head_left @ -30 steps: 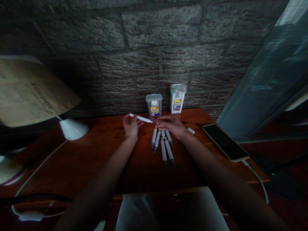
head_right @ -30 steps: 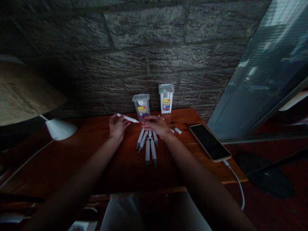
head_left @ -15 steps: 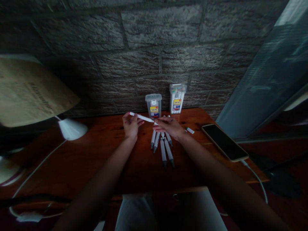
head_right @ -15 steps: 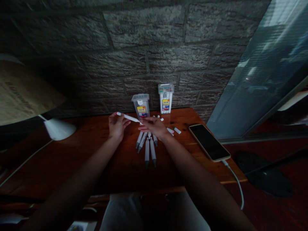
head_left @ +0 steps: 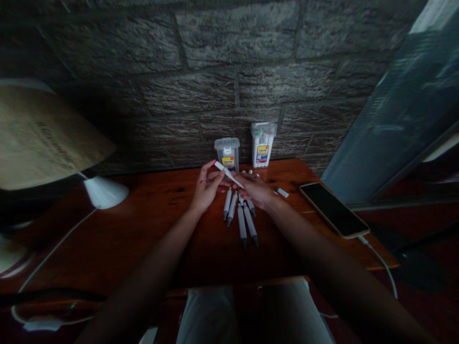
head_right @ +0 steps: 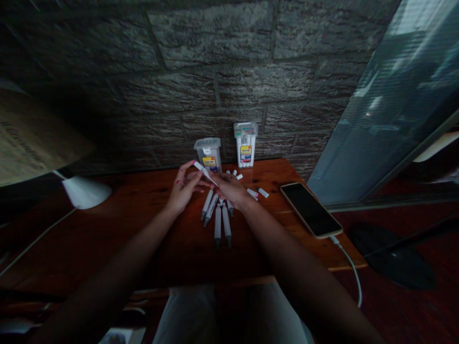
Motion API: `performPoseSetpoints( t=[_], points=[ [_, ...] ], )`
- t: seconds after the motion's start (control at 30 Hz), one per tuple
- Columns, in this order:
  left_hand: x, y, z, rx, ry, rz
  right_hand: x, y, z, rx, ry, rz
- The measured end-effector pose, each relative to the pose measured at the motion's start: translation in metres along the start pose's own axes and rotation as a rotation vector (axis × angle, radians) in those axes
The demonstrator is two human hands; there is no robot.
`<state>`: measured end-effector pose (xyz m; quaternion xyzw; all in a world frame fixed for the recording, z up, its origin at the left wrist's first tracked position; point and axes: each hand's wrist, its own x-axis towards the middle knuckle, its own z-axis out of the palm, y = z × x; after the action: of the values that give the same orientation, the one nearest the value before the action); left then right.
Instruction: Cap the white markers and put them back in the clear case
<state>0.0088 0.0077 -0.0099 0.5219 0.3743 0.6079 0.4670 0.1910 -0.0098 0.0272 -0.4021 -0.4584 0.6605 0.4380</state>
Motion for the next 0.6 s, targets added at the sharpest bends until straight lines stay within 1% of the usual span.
performPoseSetpoints(
  t=[0.1, 0.23, 0.3, 0.43, 0.6],
  points=[
    [0.001, 0.005, -0.002, -0.015, 0.008, -0.02, -0.002, -0.004, 0.0, -0.041, 0.009, 0.014],
    [0.003, 0.011, -0.006, -0.054, 0.105, -0.009, -0.005, -0.004, 0.001, -0.097, 0.013, 0.04],
    [0.003, 0.012, -0.007, -0.066, 0.128, 0.006, -0.006, -0.002, 0.002, -0.108, 0.0, 0.033],
    [0.003, 0.011, -0.005, -0.064, 0.129, 0.03, -0.004, 0.002, 0.0, -0.165, 0.002, 0.032],
    [0.002, 0.01, -0.003, -0.067, 0.123, 0.017, -0.001, 0.001, -0.001, -0.193, 0.053, 0.058]
  ],
)
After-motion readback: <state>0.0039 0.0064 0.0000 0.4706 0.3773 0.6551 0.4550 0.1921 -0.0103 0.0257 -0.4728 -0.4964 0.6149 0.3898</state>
